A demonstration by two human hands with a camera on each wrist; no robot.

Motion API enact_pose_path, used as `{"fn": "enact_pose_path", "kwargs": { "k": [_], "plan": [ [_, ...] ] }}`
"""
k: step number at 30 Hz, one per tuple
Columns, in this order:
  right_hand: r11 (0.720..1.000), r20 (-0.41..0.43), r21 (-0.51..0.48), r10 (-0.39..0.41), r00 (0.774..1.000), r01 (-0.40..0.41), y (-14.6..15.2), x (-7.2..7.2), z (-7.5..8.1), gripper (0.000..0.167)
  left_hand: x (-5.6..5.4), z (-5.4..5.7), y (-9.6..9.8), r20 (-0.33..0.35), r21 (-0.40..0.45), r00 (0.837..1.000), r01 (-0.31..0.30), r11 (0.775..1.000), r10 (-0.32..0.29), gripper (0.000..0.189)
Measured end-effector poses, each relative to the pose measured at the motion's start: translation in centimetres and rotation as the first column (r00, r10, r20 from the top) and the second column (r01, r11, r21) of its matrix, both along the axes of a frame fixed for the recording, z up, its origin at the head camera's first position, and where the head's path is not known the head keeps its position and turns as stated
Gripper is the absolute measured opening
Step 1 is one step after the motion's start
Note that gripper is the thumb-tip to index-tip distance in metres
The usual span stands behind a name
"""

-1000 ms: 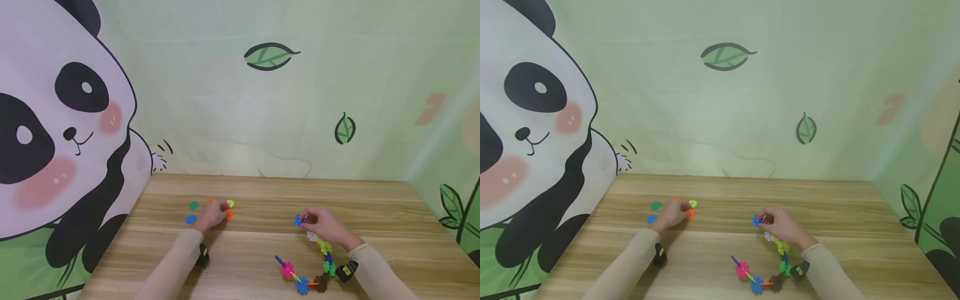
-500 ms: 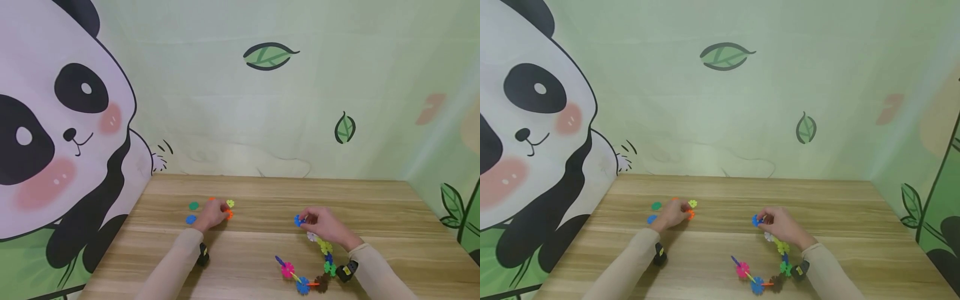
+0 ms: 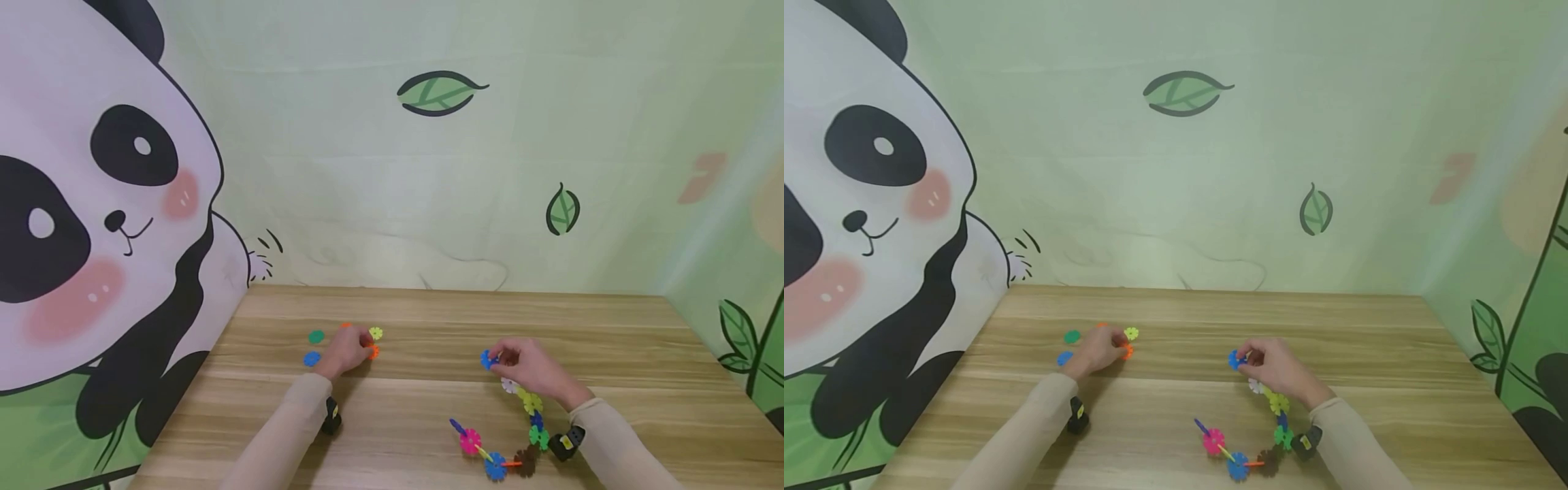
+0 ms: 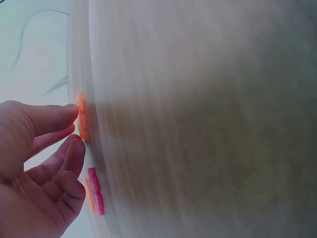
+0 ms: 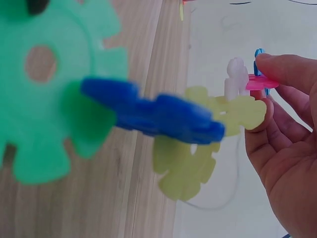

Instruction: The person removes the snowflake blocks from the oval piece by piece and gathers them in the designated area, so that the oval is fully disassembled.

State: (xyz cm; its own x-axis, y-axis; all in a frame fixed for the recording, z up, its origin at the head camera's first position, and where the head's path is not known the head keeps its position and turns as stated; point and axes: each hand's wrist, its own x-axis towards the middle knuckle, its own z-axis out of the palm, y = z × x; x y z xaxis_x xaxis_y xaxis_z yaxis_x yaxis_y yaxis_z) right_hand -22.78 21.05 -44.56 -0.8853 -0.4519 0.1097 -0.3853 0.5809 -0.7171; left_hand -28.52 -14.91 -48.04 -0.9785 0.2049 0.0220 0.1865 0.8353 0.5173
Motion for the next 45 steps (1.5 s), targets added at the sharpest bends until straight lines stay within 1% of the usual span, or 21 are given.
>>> {"fn": "enact_pose_path", "kwargs": {
  "k": [2,4,7,8,9,11,13,14,16,18,20,21,23,30,36,39,41,45],
  "plan": [
    [1.000,0.000,-0.001,-0.002,1.000,0.002,0.0,0.0,0.0,0.011,0.1,0.3,0.3,-0.012,-0.015,1.000,0.004,1.000,-0.004,0.011],
    [1.000,0.000,0.001,-0.007,1.000,0.007,0.0,0.0,0.0,0.011,0.3,0.6,1.0,-0.014,0.006,1.000,0.019,1.000,-0.019,0.008],
    [1.000,-0.006,0.003,-0.016,1.000,0.016,-0.1,0.0,0.1,0.010,0.4,1.1,2.6,-0.046,0.056,0.995,0.088,0.995,-0.085,0.010],
    [1.000,-0.008,0.003,-0.019,1.000,0.019,-0.2,0.0,0.1,0.010,0.5,1.4,3.4,-0.039,0.083,0.993,0.112,0.990,-0.109,0.012],
    [1.000,-0.013,0.003,-0.019,1.000,0.019,-0.3,0.0,0.2,0.010,0.6,1.6,4.2,-0.032,0.119,0.990,0.139,0.983,-0.136,0.013],
    [1.000,-0.020,0.001,-0.014,1.000,0.014,-0.4,0.0,0.3,0.011,1.1,2.1,5.8,-0.018,0.164,0.982,0.190,0.968,-0.190,0.016],
    [1.000,-0.023,0.001,-0.010,1.000,0.010,-0.5,0.0,0.3,0.011,1.6,2.5,7.5,0.027,0.221,0.972,0.222,0.950,-0.234,0.019],
    [1.000,-0.022,0.001,-0.010,1.000,0.010,-0.7,0.0,0.3,0.011,1.9,2.7,8.3,0.055,0.260,0.966,0.231,0.937,-0.254,0.020],
    [1.000,-0.019,0.003,-0.009,1.000,0.009,-0.9,-0.1,0.3,0.010,2.4,3.0,9.8,0.087,0.336,0.953,0.247,0.909,-0.292,0.021],
    [1.000,-0.020,0.007,-0.009,1.000,0.009,-1.1,-0.2,0.3,0.008,2.8,2.9,11.0,0.127,0.420,0.938,0.244,0.874,-0.322,0.023],
    [1.000,-0.025,0.009,-0.004,1.000,0.005,-1.3,-0.2,0.3,0.006,3.1,2.8,11.9,0.162,0.496,0.926,0.222,0.839,-0.341,0.023],
    [1.000,-0.027,0.009,0.001,1.000,0.000,-1.4,-0.2,0.3,0.006,3.1,2.7,12.2,0.173,0.522,0.922,0.214,0.826,-0.347,0.024],
    [1.000,-0.031,0.006,0.010,0.999,-0.010,-1.6,-0.2,0.3,0.005,3.1,2.5,12.7,0.198,0.552,0.914,0.195,0.811,-0.354,0.025],
    [1.000,-0.040,0.001,0.026,0.999,-0.026,-1.8,-0.2,0.2,0.006,3.5,2.3,13.0,0.212,0.579,0.912,0.173,0.797,-0.352,0.024],
    [0.998,-0.052,-0.013,0.058,0.997,-0.058,-1.8,-0.4,0.0,0.008,3.6,2.5,13.4,0.225,0.590,0.915,0.144,0.794,-0.333,0.020],
    [0.998,-0.069,-0.005,0.069,0.995,-0.070,-1.8,-0.4,-0.1,0.010,3.6,2.3,13.5,0.227,0.607,0.918,0.127,0.785,-0.324,0.019],
    [0.997,-0.073,-0.003,0.074,0.995,-0.074,-1.7,-0.4,-0.2,0.011,3.6,2.2,13.4,0.223,0.624,0.918,0.123,0.772,-0.327,0.018],
    [0.996,-0.042,-0.023,0.082,0.996,-0.083,-1.3,-0.1,-0.5,0.008,3.5,1.8,13.1,0.225,0.643,0.920,0.108,0.759,-0.321,0.018]
  ]
}}
